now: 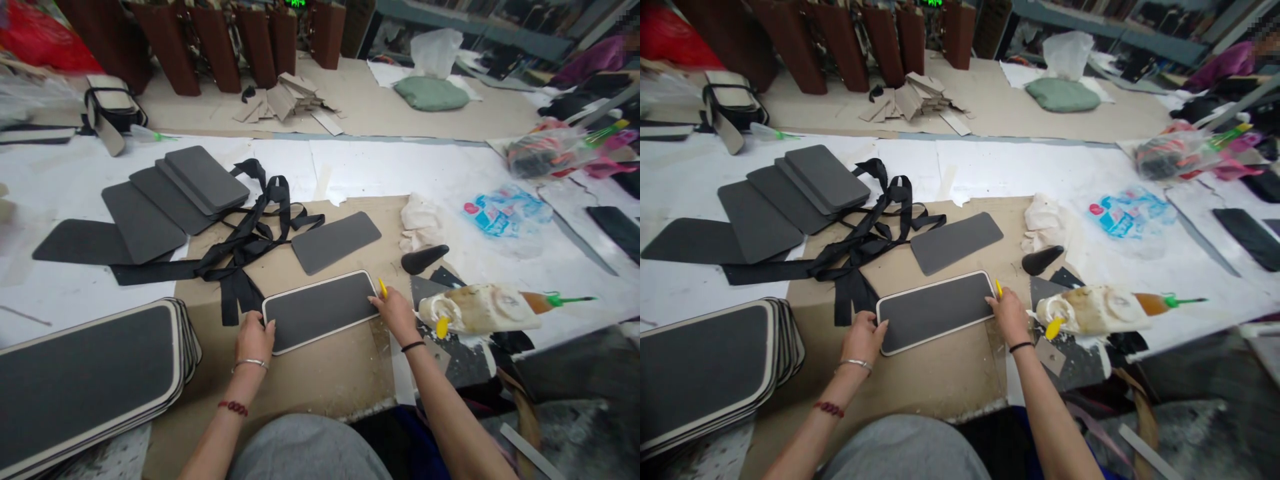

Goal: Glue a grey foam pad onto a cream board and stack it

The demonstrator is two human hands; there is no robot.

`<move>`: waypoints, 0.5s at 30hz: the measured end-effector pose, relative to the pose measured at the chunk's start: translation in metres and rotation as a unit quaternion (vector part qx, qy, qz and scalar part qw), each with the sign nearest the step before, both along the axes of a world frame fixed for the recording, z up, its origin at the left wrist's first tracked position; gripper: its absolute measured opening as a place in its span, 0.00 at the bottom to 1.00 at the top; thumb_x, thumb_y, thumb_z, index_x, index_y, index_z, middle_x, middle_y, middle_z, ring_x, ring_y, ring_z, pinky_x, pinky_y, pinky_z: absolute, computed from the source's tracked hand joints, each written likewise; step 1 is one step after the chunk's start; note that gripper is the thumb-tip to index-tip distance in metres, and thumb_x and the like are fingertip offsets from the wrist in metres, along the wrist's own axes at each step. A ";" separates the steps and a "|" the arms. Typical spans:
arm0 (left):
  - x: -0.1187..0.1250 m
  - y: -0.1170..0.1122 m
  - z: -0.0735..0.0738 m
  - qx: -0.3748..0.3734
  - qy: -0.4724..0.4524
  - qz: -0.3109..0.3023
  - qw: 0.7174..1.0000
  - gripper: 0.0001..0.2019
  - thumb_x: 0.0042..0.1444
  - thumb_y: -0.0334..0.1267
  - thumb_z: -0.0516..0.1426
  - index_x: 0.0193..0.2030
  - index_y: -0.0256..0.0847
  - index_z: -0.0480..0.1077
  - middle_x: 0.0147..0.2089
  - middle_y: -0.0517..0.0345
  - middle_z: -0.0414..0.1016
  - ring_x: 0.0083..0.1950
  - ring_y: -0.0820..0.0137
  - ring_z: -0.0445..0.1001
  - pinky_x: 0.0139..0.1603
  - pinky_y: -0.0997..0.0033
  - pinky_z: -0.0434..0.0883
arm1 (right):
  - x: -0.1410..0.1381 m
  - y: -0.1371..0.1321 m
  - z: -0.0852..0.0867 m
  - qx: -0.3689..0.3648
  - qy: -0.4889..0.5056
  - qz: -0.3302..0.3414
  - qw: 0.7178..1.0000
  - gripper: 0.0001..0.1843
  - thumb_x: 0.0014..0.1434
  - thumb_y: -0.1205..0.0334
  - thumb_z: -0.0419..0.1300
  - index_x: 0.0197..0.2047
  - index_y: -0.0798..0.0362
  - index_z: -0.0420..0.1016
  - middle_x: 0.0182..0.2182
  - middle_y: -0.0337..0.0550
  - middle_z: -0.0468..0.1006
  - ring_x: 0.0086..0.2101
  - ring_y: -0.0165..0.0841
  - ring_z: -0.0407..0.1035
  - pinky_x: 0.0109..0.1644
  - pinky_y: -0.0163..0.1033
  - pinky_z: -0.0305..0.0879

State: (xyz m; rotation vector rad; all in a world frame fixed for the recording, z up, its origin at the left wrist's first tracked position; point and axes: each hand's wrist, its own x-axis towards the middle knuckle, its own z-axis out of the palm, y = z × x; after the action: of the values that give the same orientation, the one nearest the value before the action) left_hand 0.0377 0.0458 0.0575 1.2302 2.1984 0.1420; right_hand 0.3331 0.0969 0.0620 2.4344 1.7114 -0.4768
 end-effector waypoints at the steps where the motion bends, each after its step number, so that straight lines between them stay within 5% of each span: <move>1: -0.001 0.001 0.000 -0.001 -0.010 0.007 1.000 0.12 0.55 0.38 0.53 0.44 0.33 0.61 0.34 0.49 0.70 0.39 0.61 0.71 0.39 0.68 0.64 | 0.001 0.002 0.000 -0.005 0.011 -0.009 1.000 0.15 0.57 0.50 0.57 0.38 0.54 0.66 0.35 0.46 0.74 0.36 0.39 0.69 0.29 0.36 0.52; 11: -0.010 0.004 -0.022 0.051 -0.157 0.159 0.973 0.09 0.43 0.36 0.59 0.27 0.40 0.60 0.21 0.63 0.64 0.25 0.69 0.65 0.29 0.71 0.60 | 0.019 0.014 -0.013 -0.019 0.078 0.002 0.997 0.14 0.53 0.52 0.60 0.30 0.53 0.63 0.23 0.40 0.70 0.27 0.33 0.65 0.27 0.34 0.52; 15: -0.013 0.004 -0.022 0.078 -0.195 0.167 0.963 0.10 0.40 0.37 0.59 0.22 0.40 0.59 0.19 0.66 0.60 0.23 0.74 0.62 0.28 0.74 0.60 | 0.027 0.018 -0.020 -0.004 0.104 0.009 0.995 0.16 0.50 0.50 0.60 0.26 0.53 0.62 0.20 0.37 0.68 0.24 0.32 0.62 0.26 0.34 0.52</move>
State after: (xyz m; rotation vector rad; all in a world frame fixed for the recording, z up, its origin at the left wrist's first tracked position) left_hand 0.0246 0.0496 0.0356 0.8122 2.0494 0.6486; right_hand 0.3600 0.1147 0.0421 2.4370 1.8018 -0.7570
